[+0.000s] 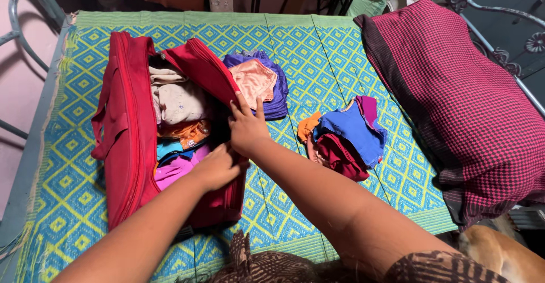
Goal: The person unpacks a red suitcase placed on a bed, removing various folded clothes one by one. They place the items onto the bed, creating a pile of colorful garments next to the suitcase.
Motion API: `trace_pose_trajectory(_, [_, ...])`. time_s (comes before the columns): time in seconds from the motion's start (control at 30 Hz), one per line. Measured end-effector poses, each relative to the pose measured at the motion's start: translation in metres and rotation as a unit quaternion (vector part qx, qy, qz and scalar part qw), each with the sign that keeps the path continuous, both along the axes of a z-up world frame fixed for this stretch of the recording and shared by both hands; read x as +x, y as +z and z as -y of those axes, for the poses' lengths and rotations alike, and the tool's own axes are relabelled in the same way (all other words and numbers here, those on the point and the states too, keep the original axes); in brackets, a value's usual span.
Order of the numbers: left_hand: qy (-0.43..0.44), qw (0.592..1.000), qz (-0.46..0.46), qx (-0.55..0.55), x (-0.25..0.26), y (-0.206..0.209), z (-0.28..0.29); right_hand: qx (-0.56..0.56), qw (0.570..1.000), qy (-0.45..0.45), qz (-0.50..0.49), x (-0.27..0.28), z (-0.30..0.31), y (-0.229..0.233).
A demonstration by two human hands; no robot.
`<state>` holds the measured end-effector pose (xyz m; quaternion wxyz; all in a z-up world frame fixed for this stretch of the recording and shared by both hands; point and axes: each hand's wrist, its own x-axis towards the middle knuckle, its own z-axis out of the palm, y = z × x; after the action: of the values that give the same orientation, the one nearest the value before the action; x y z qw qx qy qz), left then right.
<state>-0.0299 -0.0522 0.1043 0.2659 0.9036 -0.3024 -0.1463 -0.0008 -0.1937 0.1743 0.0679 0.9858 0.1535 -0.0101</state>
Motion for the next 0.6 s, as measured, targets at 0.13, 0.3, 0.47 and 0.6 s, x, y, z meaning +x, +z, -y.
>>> trace_pose_trajectory(0.13, [0.005, 0.998, 0.027, -0.052, 0.018, -0.022, -0.043, -0.148, 0.985, 0.034, 0.086, 0.010, -0.004, -0.025])
trace_pose_trajectory(0.3, [0.122, 0.982, -0.054, 0.136, 0.035, -0.023, -0.094, -0.297, 0.951, 0.059, -0.063, 0.016, -0.010, -0.025])
trace_pose_trajectory(0.47, [0.242, 0.918, -0.111, 0.293, 0.026, 0.001, -0.133, -0.418, 0.896, 0.046, -0.141, 0.021, -0.024, -0.022])
trace_pose_trajectory(0.6, [0.322, 0.892, -0.085, 0.305, 0.043, -0.030, -0.189, -0.495, 0.857, -0.018, -0.143, 0.033, -0.032, -0.041])
